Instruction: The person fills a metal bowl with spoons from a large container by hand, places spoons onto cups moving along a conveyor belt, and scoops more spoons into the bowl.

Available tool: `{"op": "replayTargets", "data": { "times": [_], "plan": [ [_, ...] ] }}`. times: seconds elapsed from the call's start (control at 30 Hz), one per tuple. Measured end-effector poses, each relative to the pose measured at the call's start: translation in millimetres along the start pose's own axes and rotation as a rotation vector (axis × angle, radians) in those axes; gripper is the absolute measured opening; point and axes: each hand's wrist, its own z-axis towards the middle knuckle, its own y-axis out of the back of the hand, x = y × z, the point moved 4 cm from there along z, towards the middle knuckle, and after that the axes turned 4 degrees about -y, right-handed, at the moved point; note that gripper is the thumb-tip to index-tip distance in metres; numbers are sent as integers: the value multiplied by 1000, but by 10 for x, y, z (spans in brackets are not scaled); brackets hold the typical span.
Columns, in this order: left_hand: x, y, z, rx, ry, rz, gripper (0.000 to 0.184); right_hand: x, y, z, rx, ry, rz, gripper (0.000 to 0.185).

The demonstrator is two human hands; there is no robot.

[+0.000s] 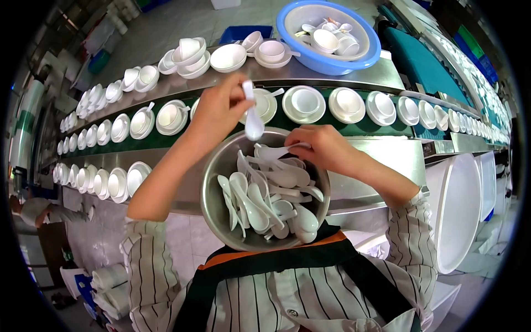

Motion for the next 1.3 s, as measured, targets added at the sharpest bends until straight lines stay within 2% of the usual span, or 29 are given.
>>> {"op": "replayTargets", "data": {
  "times": [0.13,0.17,0.2,0.27,0.33,0.4,0.47,0.53,0.57,0.67,0.73,0.87,0.93,0.97,1.0,1.03,1.13,1.17,1.27,1.3],
  "plan": [
    [396,-319,749,-101,-152,-58,28,-382,128,-31,19,-220,530,10],
    [484,-421,884,-95,-176,18,26,-529,141,-38,13,-249,657,9],
    [559,-527,1001,-87,-200,94,24,-606,221,-60,-93,-233,663,10],
    [709,-737,1150,-86,-242,146,22,-755,427,-114,-303,-245,610,11],
    [760,-891,1208,-45,-285,185,22,-925,658,-156,-504,-288,419,12],
    [965,-1108,1281,132,-284,227,26,-1059,841,-144,-703,-278,112,16],
    [1060,-1204,1287,241,-260,227,33,-1294,874,-74,-752,-176,42,16],
    [1092,-1203,1220,276,-212,191,42,-1600,764,6,-682,-138,-28,16],
    [1106,-1143,1167,233,-211,217,55,-1734,679,39,-622,-176,22,15],
    [850,-808,904,98,-246,187,55,-1953,460,123,-490,-242,106,15],
    [737,-552,665,130,-172,171,48,-1886,404,162,-460,-251,94,14],
    [711,-202,56,206,41,65,29,-1699,467,288,-623,-273,237,17],
    [526,-104,-236,174,-28,234,22,-1665,400,404,-620,-217,166,15],
    [411,-76,-371,118,-258,354,22,-1679,316,474,-585,-165,110,16],
    [334,-105,-472,203,-291,398,22,-1686,238,540,-546,-111,56,16],
    [234,-144,-563,287,-320,440,22,-1681,148,613,-376,-109,-17,18],
    [170,-324,-795,480,-474,671,23,-1479,46,727,-232,53,-297,20],
    [215,-391,-854,506,-476,694,21,-1370,29,749,-310,132,-374,22],
    [246,-426,-877,557,-485,732,15,-652,63,767,-318,187,-247,21],
    [229,-416,-863,573,-491,736,13,-444,20,755,-205,158,-190,19]
  ]
}}
